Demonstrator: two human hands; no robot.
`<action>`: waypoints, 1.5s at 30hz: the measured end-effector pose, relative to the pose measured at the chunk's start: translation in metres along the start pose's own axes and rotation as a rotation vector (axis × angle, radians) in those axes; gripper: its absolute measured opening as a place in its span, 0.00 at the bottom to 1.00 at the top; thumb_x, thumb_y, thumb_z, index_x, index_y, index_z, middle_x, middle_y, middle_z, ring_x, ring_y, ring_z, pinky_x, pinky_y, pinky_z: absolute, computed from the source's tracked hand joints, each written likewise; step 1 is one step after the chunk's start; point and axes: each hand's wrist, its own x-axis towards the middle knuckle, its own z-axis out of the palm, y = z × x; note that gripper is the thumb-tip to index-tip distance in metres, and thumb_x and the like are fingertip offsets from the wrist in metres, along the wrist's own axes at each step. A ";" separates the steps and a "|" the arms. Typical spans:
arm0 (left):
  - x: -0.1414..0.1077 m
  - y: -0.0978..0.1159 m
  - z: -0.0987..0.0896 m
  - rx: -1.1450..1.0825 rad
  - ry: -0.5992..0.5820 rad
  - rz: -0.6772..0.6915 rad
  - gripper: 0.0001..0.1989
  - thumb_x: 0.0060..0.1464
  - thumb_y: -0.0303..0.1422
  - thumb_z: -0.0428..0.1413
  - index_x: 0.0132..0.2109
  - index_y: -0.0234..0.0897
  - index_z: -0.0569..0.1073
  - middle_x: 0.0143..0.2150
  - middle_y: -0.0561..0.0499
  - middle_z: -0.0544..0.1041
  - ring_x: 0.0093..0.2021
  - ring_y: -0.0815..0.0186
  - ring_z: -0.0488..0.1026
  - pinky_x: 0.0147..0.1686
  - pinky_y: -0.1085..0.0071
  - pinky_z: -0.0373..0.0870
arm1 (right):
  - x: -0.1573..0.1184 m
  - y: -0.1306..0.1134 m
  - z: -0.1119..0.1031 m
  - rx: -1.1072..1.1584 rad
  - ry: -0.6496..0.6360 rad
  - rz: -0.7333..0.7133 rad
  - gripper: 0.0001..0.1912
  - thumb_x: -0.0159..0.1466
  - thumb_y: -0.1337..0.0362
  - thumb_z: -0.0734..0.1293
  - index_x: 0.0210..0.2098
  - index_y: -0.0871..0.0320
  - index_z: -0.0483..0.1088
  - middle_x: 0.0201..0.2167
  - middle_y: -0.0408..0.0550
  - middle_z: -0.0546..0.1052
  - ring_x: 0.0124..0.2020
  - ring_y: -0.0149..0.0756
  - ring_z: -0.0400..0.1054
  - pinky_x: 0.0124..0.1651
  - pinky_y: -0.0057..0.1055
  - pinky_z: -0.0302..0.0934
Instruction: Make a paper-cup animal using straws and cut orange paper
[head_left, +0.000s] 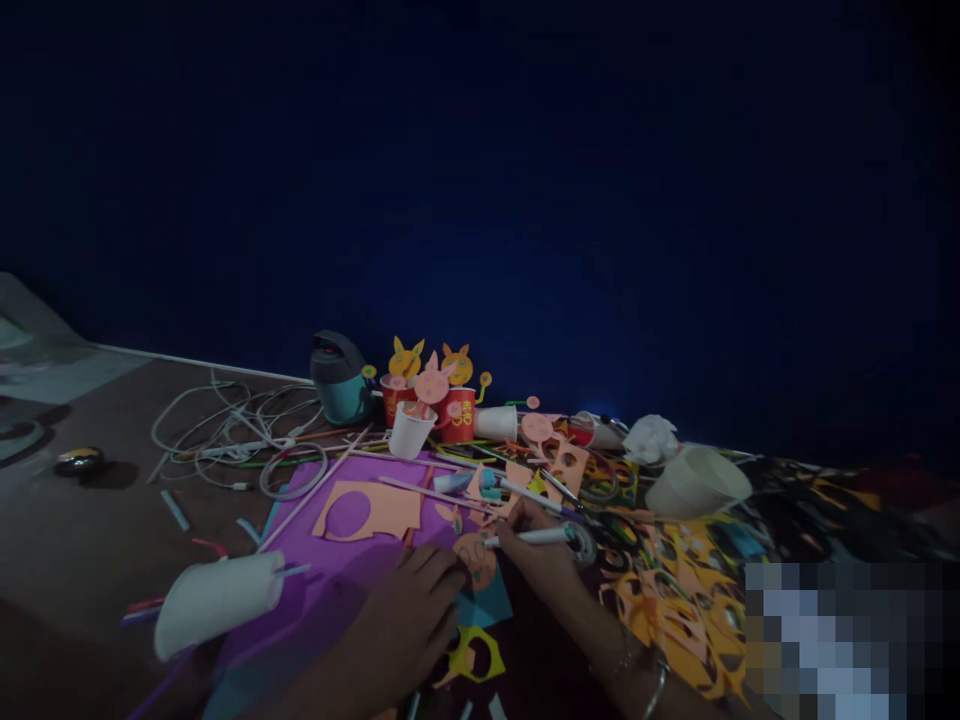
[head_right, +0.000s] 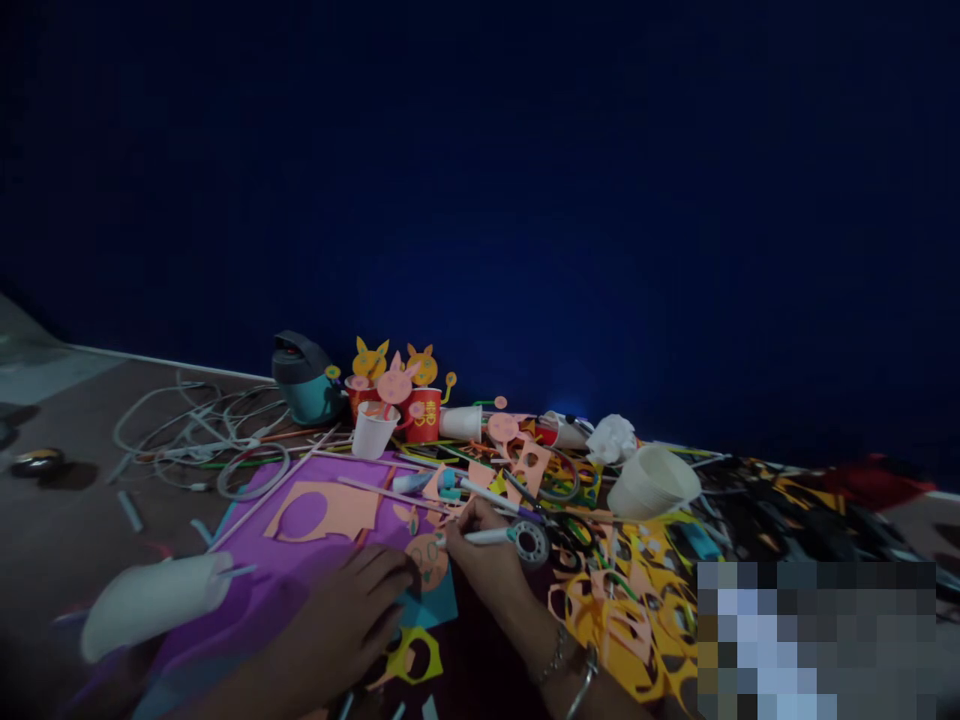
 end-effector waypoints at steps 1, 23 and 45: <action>0.000 0.000 0.000 0.002 0.003 0.005 0.13 0.56 0.26 0.50 0.48 0.40 0.69 0.48 0.49 0.72 0.48 0.59 0.66 0.48 0.62 0.65 | 0.000 -0.001 0.000 -0.023 0.004 -0.012 0.13 0.53 0.62 0.66 0.19 0.53 0.57 0.14 0.35 0.60 0.17 0.29 0.55 0.20 0.26 0.50; 0.002 0.000 -0.001 0.053 -0.009 0.023 0.09 0.59 0.29 0.51 0.46 0.41 0.71 0.47 0.50 0.73 0.48 0.61 0.66 0.49 0.63 0.64 | -0.004 -0.002 0.002 -0.091 -0.036 -0.010 0.12 0.53 0.65 0.65 0.19 0.54 0.56 0.15 0.34 0.57 0.18 0.28 0.52 0.21 0.25 0.47; 0.002 0.001 -0.002 0.035 -0.034 -0.015 0.10 0.59 0.29 0.50 0.46 0.42 0.71 0.48 0.51 0.72 0.49 0.60 0.65 0.50 0.63 0.63 | -0.003 -0.003 0.001 -0.099 -0.031 -0.006 0.12 0.53 0.66 0.64 0.18 0.54 0.56 0.15 0.35 0.59 0.19 0.29 0.54 0.22 0.26 0.47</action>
